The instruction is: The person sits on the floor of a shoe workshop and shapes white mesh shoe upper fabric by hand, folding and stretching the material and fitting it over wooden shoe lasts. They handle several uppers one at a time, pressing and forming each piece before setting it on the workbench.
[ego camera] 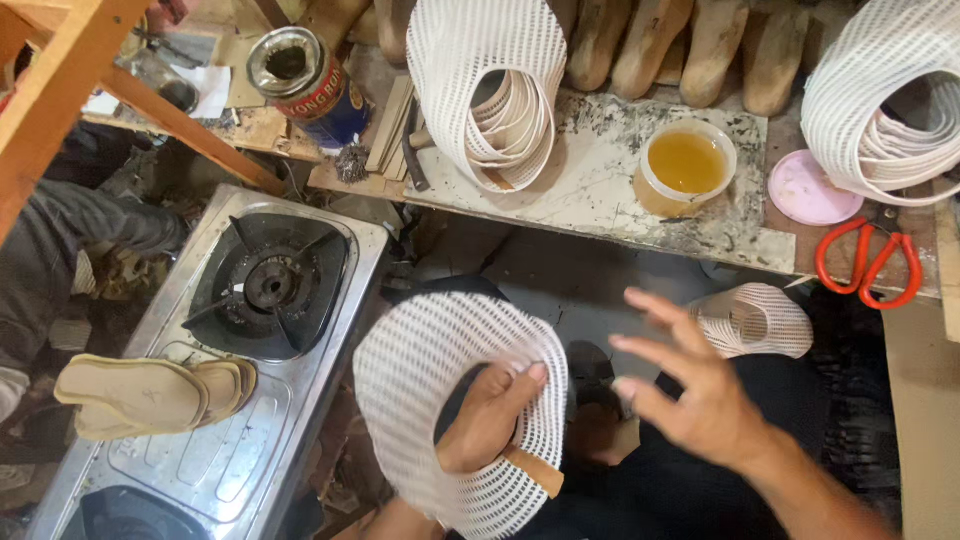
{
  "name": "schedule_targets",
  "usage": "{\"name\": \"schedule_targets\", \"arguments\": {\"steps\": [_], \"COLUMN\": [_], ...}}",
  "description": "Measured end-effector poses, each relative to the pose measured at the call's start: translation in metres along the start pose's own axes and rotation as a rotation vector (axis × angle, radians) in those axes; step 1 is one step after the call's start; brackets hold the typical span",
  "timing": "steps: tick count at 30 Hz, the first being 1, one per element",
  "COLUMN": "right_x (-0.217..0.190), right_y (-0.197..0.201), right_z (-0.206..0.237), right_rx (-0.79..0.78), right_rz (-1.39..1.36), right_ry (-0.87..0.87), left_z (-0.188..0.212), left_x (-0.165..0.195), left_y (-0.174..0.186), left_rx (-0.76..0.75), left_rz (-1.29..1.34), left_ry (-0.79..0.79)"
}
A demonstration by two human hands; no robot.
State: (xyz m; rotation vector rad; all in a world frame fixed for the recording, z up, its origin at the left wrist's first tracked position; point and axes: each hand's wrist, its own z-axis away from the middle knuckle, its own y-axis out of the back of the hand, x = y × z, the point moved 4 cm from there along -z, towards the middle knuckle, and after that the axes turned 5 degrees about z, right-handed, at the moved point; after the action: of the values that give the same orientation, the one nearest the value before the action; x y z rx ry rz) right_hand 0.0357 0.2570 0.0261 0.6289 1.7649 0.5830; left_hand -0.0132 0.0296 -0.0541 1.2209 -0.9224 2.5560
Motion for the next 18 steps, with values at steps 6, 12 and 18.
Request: {"name": "schedule_targets", "arguments": {"steps": [6,12,18], "right_x": [-0.010,0.006,0.005], "right_y": [-0.035,-0.046,-0.050], "right_z": [0.034,0.040,0.045], "right_rx": [0.122,0.127,0.115], "right_rz": [0.027,0.317,0.165], "right_ry": [0.201,0.293,0.223], "left_z": [0.000,0.008,0.009], "left_x": [0.009,0.012,0.002], "left_y": [-0.023,-0.043,-0.039], "left_rx": [-0.027,-0.200,-0.276], "left_rz": [0.036,0.171,0.277], "left_ry": [0.005,-0.027,0.013]}}
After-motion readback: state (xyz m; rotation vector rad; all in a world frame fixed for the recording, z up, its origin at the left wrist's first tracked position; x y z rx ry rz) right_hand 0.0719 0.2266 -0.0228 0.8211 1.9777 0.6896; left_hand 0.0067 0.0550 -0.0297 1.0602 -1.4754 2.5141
